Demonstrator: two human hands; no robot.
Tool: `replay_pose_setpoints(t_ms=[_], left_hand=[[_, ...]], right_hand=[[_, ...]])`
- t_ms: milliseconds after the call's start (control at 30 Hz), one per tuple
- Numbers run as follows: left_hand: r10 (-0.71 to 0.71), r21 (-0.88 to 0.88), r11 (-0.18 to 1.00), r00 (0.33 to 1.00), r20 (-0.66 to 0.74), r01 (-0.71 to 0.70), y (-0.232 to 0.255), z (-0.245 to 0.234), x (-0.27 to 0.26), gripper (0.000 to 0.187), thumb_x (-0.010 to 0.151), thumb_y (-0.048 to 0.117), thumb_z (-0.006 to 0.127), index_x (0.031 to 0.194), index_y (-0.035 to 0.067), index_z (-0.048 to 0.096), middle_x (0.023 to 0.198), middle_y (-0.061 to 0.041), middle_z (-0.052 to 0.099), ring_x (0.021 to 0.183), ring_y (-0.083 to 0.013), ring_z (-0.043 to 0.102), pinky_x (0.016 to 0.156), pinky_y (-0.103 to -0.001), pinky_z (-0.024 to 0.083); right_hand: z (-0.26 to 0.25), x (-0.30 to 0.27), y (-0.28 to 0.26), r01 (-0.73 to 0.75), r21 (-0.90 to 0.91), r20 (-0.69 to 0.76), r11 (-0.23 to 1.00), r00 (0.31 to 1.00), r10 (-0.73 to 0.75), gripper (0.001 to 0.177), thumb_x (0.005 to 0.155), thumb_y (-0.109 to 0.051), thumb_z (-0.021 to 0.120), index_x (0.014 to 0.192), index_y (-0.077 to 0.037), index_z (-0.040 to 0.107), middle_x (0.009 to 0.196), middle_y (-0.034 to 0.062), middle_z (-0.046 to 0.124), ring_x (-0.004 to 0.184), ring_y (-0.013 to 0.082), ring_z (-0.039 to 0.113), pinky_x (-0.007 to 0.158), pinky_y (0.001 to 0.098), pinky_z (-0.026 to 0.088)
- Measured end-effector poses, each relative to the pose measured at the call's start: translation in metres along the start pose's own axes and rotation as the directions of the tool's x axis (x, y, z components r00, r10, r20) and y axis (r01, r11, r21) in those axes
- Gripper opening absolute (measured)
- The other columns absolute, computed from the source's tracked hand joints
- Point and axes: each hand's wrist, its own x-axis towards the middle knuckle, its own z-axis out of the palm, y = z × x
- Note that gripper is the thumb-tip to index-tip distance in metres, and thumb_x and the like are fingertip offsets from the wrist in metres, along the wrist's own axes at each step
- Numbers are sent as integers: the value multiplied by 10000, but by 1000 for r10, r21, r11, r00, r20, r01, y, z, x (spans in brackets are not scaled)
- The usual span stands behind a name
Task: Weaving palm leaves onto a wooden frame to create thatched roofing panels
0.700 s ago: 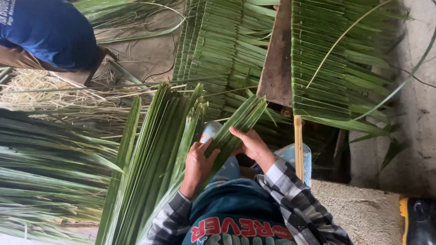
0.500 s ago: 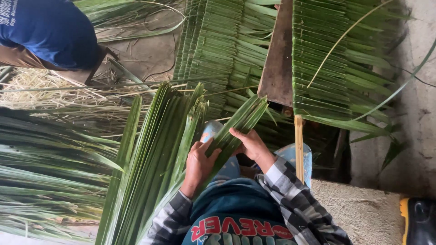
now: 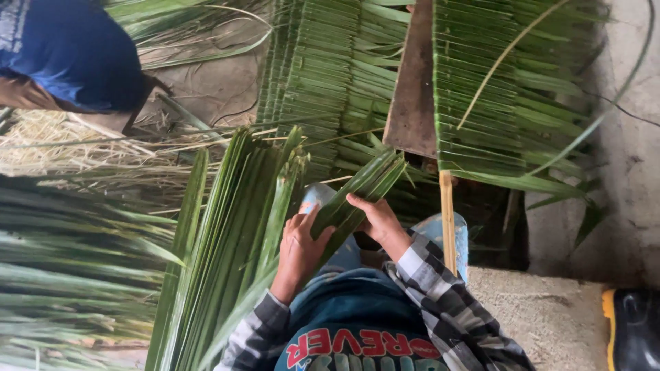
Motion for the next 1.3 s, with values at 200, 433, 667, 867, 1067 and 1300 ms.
replay_pose_setpoints(t_ms=[200,433,667,867,1067,1300], left_hand=[[508,376,822,849,-144,-428,3,7,-16,786,765,413,834,1401,20,594,1460,-258,535,1436,-451,412,1159,-612,321],[704,474,662,699,-127,-581,30,22,-9,723,841,455,758,1363,-22,610,1445,-266,552,1463,-424,396,1228,-617,214],[871,531,406,491,23,-744,82,82,29,648,835,370,788,1330,-23,643,1386,-275,595,1387,-455,492,1218,-631,275],[886,532,315,444,131,-786,99,184,88,710,828,406,790,1387,11,601,1424,-248,573,1310,-429,553,1129,-626,369],[900,532,193,365,238,-824,91,236,133,712,883,507,700,1407,38,588,1486,-214,528,1263,-411,564,1055,-613,412],[918,417,138,274,286,-898,89,234,139,622,985,438,616,1429,7,557,1477,-214,539,1359,-378,518,1131,-578,381]], right_hand=[[-36,20,15,-58,309,-113,949,989,97,623,786,-154,919,1255,81,583,1153,295,625,1027,527,669,791,746,557],[-62,6,12,-21,592,-117,806,987,112,600,884,-113,819,1364,42,495,1341,246,555,1255,466,568,991,694,496],[-166,-39,-32,394,-72,-250,916,882,-399,503,954,-135,691,1390,39,510,1251,181,616,1078,234,652,906,370,552],[-290,88,-25,437,614,-479,657,868,-130,582,873,-174,896,1299,51,571,1253,255,637,1137,446,685,855,680,573],[-304,93,-42,343,602,-329,721,929,-167,407,887,-190,830,1194,22,668,1191,193,689,1065,364,687,836,511,610],[-337,152,-5,349,607,-436,714,897,-68,596,840,-154,943,1311,-30,599,1262,208,601,1143,468,652,804,761,555]])
